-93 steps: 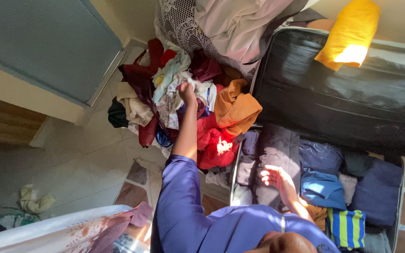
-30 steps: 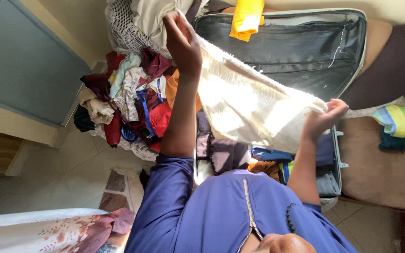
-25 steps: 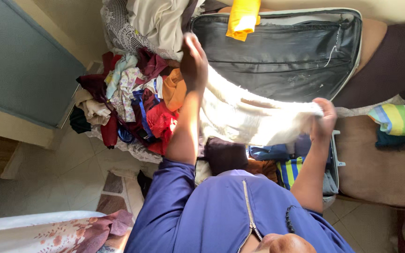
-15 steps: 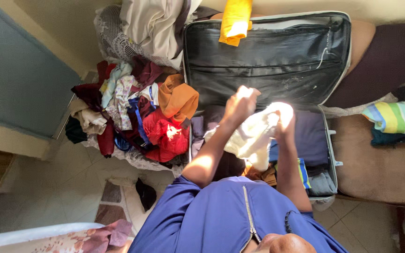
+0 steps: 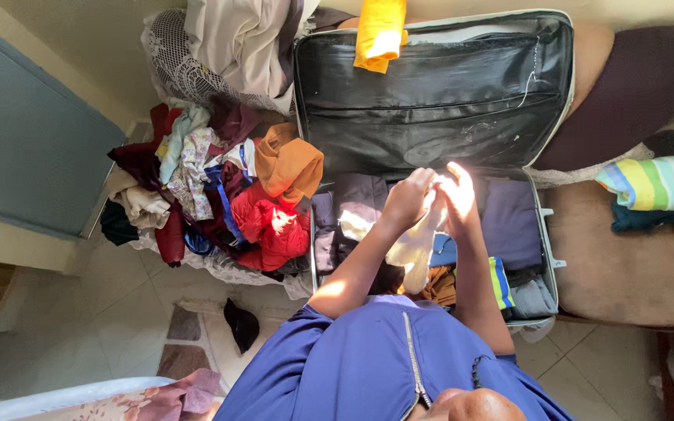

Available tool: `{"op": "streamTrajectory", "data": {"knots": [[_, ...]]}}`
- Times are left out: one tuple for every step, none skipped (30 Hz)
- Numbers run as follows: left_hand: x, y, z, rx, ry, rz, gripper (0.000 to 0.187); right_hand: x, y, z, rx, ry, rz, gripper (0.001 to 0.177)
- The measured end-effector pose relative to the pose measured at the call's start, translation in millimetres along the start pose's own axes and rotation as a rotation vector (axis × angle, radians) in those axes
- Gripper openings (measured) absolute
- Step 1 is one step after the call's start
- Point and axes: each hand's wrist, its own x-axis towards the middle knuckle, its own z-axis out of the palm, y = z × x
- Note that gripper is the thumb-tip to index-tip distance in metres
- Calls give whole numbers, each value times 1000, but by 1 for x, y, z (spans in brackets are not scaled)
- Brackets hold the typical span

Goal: The person picks up clothing items from a pile, folds them by hand, and places them into an open suitcase.

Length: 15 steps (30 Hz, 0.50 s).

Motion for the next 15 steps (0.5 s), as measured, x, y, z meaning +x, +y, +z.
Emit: {"op": "streamTrajectory", "data": {"knots": [[1,1,2,-1,0,-1,19,-3,-8,5,-84,-10,-59,65],[3,2,4,-50,75,-7,16,-7,-14,12,-168,-20,-119,70],[4,4,4,-99,150,-14,17,-10,-19,19,-168,-20,-119,70],[4,6,2,-98,150,-13,17,-14,-23,26,-244,-3,-252,71],[5,10,0,-110,150,-82,21,-18,-26,32,-320,15,-385,71],[6,13,-2,-122,149,-150,25,-23,-26,38,-319,15,-386,71],[7,15,-4,-121,150,-150,25,-29,-24,44,-309,41,-430,68],[8,16,-4,-173,177,-172,27,-34,-23,47,-300,66,-475,65],[9,15,-4,-225,205,-194,30,-37,-22,48,-301,66,-476,65],[10,12,-2,-226,205,-194,30,-39,-20,48,-360,8,-519,61],[10,7,2,-279,203,-231,31,-40,-18,47,-419,-49,-562,58],[10,0,9,-332,201,-267,32,-39,-14,46,-420,-49,-562,58],[11,-11,18,-333,200,-267,32,-38,-8,44,-399,-46,-561,53],[15,-25,27,-437,277,-195,31,-37,-2,41,-377,-42,-560,48],[19,-41,38,-541,354,-122,31,-36,2,35,-378,-42,-560,48]]}}
